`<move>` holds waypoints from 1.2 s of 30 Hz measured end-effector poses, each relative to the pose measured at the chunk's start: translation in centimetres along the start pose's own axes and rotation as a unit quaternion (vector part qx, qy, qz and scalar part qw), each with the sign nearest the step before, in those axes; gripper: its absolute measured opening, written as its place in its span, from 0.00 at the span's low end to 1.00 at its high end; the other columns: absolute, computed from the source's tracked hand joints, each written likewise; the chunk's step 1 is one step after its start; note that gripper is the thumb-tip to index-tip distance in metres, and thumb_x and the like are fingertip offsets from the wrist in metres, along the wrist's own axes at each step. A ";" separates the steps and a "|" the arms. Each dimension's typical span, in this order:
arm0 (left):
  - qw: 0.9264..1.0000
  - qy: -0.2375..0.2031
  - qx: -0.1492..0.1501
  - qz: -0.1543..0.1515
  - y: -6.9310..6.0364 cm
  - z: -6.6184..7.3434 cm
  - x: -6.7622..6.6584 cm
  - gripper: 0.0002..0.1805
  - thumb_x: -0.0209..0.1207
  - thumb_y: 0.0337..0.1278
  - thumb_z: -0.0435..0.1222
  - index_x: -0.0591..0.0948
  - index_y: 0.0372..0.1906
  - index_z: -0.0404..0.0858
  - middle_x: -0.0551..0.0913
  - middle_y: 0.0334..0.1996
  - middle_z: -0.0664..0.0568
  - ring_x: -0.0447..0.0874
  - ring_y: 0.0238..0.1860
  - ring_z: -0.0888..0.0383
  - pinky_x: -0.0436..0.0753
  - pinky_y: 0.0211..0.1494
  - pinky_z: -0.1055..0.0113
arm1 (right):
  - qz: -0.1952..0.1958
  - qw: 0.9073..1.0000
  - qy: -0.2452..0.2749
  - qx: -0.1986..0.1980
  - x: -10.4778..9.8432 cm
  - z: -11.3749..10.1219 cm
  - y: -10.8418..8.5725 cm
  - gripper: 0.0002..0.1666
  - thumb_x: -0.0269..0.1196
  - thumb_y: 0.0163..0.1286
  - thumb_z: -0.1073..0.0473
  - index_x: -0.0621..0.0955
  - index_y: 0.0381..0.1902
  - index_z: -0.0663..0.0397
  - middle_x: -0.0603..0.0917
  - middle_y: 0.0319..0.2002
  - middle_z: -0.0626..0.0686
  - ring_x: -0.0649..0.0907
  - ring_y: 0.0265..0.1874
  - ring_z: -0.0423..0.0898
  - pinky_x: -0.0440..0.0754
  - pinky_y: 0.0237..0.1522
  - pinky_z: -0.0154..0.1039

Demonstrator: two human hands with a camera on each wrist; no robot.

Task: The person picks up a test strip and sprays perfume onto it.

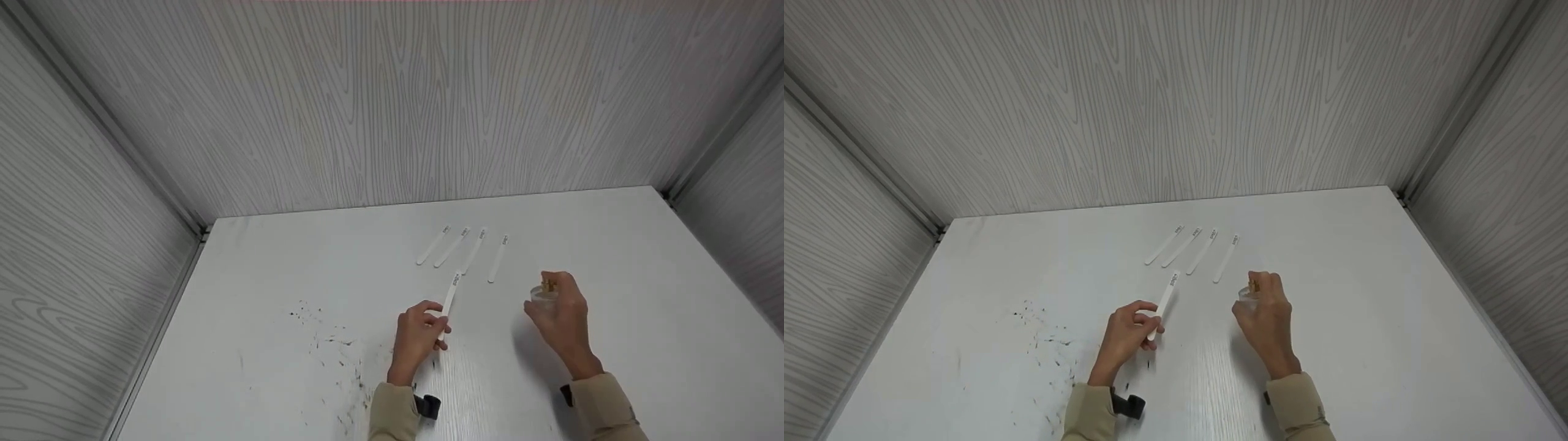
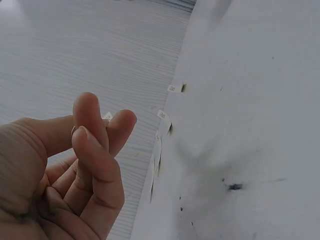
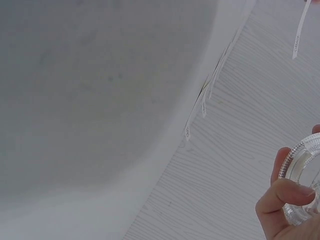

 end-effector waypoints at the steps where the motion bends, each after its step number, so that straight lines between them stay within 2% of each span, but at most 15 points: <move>1: 1.000 0.006 0.003 0.001 0.0 0.1 0.1 0.12 0.61 0.66 0.27 0.81 0.51 0.27 0.87 0.26 0.47 0.84 0.15 0.55 0.81 0.21 0.71 | 0.000 1.000 -0.001 -0.001 0.0 0.0 0.0 0.30 0.68 0.45 0.84 0.74 0.49 0.75 0.80 0.42 0.71 0.81 0.42 0.63 0.79 0.38 0.62; 7: 1.000 0.026 0.014 -0.003 0.2 0.9 0.8 0.12 0.61 0.66 0.27 0.81 0.52 0.26 0.87 0.25 0.50 0.83 0.15 0.56 0.81 0.20 0.71 | -0.004 1.000 0.002 0.006 0.0 0.0 -0.1 0.30 0.68 0.46 0.84 0.74 0.50 0.74 0.81 0.43 0.71 0.81 0.41 0.61 0.78 0.37 0.60; 13: 0.999 0.032 0.019 -0.012 0.3 1.7 1.5 0.12 0.61 0.67 0.27 0.81 0.52 0.27 0.86 0.25 0.51 0.84 0.15 0.53 0.80 0.19 0.72 | -0.004 1.000 0.003 0.007 0.2 0.1 -0.1 0.29 0.66 0.46 0.82 0.75 0.49 0.74 0.81 0.42 0.70 0.81 0.39 0.60 0.77 0.35 0.58; 18: 0.999 0.040 0.030 -0.017 0.4 2.3 2.1 0.12 0.60 0.66 0.26 0.81 0.51 0.27 0.86 0.24 0.51 0.82 0.13 0.59 0.79 0.18 0.73 | -0.003 1.000 0.009 0.001 0.3 -0.2 0.1 0.28 0.66 0.45 0.83 0.75 0.48 0.74 0.81 0.41 0.70 0.81 0.39 0.61 0.79 0.36 0.60; 22: 0.999 0.043 0.026 -0.015 0.6 2.7 2.4 0.11 0.61 0.65 0.26 0.81 0.51 0.27 0.87 0.24 0.51 0.81 0.13 0.62 0.79 0.18 0.74 | -0.002 1.000 0.014 0.003 0.4 -0.4 0.4 0.29 0.67 0.44 0.84 0.75 0.48 0.75 0.81 0.42 0.70 0.82 0.42 0.63 0.79 0.40 0.62; 31: 0.999 0.036 0.017 -0.018 0.7 2.8 3.2 0.11 0.62 0.66 0.27 0.82 0.51 0.29 0.86 0.25 0.52 0.80 0.13 0.63 0.80 0.19 0.73 | -0.009 1.000 0.011 0.023 0.6 -0.3 0.0 0.30 0.68 0.44 0.85 0.74 0.48 0.73 0.81 0.43 0.70 0.82 0.43 0.66 0.78 0.42 0.67; 36: 0.999 0.029 0.017 -0.022 0.7 2.9 3.5 0.11 0.61 0.66 0.26 0.82 0.51 0.29 0.86 0.25 0.52 0.80 0.13 0.62 0.80 0.19 0.72 | -0.006 1.000 0.015 0.019 0.6 -0.3 0.0 0.30 0.68 0.44 0.84 0.74 0.48 0.73 0.81 0.42 0.70 0.82 0.42 0.65 0.79 0.41 0.65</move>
Point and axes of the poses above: each hand's wrist, its own y-axis towards the middle knuckle, its own x-axis out of the palm, z = x × y, the point moved 8 cm from there along y, towards the middle knuckle
